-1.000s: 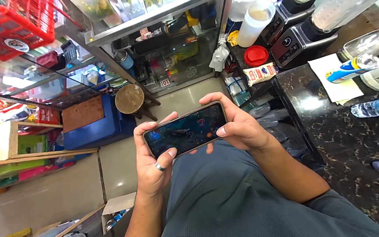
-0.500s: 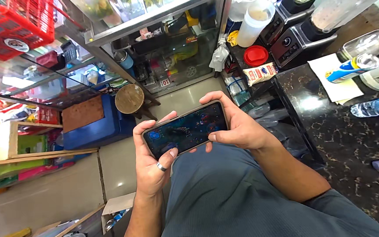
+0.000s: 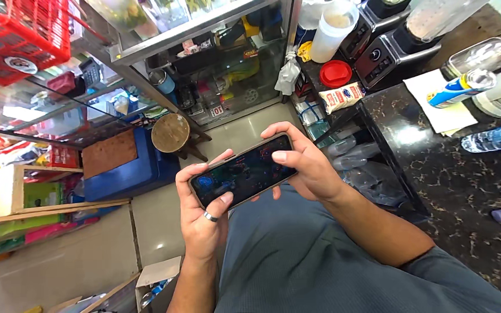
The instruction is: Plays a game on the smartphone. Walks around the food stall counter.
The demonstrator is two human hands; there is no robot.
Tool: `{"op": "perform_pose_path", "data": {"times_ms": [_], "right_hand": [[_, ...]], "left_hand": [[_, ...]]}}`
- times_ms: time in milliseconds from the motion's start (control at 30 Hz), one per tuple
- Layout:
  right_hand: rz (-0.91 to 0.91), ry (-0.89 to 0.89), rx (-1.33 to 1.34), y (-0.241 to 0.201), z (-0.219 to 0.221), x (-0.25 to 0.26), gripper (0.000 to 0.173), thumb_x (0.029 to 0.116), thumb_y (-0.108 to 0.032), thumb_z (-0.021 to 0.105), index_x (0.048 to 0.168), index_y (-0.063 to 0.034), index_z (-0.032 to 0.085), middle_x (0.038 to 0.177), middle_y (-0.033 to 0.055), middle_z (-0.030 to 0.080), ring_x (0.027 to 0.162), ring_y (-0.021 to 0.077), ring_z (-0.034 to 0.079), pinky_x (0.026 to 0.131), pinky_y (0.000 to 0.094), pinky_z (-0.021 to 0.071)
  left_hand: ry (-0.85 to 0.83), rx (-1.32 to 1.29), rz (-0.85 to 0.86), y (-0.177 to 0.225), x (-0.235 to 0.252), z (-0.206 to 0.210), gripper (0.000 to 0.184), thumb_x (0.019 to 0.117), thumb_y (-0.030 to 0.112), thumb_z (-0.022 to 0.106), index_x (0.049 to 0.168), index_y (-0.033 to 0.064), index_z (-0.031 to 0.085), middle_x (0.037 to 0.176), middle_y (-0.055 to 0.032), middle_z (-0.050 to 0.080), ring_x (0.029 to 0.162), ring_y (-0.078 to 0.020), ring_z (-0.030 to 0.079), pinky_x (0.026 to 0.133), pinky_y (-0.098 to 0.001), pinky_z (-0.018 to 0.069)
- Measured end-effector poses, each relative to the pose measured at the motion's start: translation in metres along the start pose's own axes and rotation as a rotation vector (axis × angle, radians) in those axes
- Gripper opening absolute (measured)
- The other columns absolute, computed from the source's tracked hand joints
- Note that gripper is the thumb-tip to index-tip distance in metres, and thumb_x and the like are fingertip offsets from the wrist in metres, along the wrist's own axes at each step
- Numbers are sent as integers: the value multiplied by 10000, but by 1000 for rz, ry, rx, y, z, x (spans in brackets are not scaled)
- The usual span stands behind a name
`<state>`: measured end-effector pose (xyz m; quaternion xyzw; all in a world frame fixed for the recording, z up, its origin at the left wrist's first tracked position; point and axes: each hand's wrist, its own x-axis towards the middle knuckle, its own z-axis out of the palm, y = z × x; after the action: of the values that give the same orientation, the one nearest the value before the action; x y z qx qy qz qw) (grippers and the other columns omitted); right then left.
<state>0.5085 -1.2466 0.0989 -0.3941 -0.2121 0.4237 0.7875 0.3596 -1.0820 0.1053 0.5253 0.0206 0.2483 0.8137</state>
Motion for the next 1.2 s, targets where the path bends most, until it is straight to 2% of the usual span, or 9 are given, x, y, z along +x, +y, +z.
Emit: {"op": "perform_pose_path", "data": {"times_ms": [67,233,467,633,867,933,1033,1133,1200], "right_hand": [[7,-98,30,-1,-4,-1,393,993,-191,458,1385,-204,460,1174,205,636,848,295,720,558,370,616],[33,-172,25,-2,-6,-2,575,892,-18,552,1415,-221,424,1226,202,622,909,310,716,622,391,632],[31,39,21,-2,2,0,334,1103,-291,298,1289,-176,550,1051,197,669,687,254,707,471,341,589],[10,6,22,-1,-2,-1,364,1091,-359,307,1317,-177,525,1113,215,663,758,289,727,491,358,603],[-31,8,-26,-1,1,-2,355,1081,-339,317,1326,-183,520,1113,198,658,758,280,721,485,364,603],[-86,50,-193,-2,3,-2,370,1062,-340,360,1373,-193,497,1162,160,664,876,266,726,601,390,634],[-353,157,-731,1,6,-4,493,1041,-408,493,1457,-146,454,1418,60,558,1263,204,581,974,405,565],[-657,198,-1199,-1,12,-7,332,1038,-421,513,1191,-210,718,1531,146,426,1479,341,315,1165,559,336],[-728,111,-1317,-1,20,-11,249,1045,-390,525,1086,-289,749,1553,129,428,1528,377,212,1206,652,197]], "left_hand": [[43,1,4,1,1,0,443,943,11,561,1340,195,492,1399,-198,596,1237,-365,632,852,-504,616],[92,71,34,1,1,1,490,905,18,699,1316,185,491,1353,-195,627,1188,-352,667,800,-474,642],[-119,10,0,1,0,-10,608,870,27,706,1384,240,460,1482,-166,531,1283,-373,597,902,-520,606],[-60,-61,-48,0,2,-8,537,880,2,500,1371,219,503,1460,-173,548,1293,-365,582,921,-520,576],[-105,-66,-56,1,0,-11,580,876,-25,540,1396,220,464,1494,-169,512,1285,-365,586,929,-529,574],[-83,-5,-36,0,-1,-9,594,872,-39,620,1378,215,443,1486,-171,523,1254,-361,613,909,-504,594],[-31,27,0,0,-2,-4,587,865,-81,656,1343,178,434,1462,-200,529,1204,-385,642,835,-506,630],[2,63,10,0,-2,-3,557,873,-101,632,1320,168,437,1455,-198,534,1165,-368,666,810,-478,638],[-1,68,-1,0,-2,-4,521,893,-87,586,1319,178,446,1459,-178,540,1214,-338,643,888,-459,609]]}}
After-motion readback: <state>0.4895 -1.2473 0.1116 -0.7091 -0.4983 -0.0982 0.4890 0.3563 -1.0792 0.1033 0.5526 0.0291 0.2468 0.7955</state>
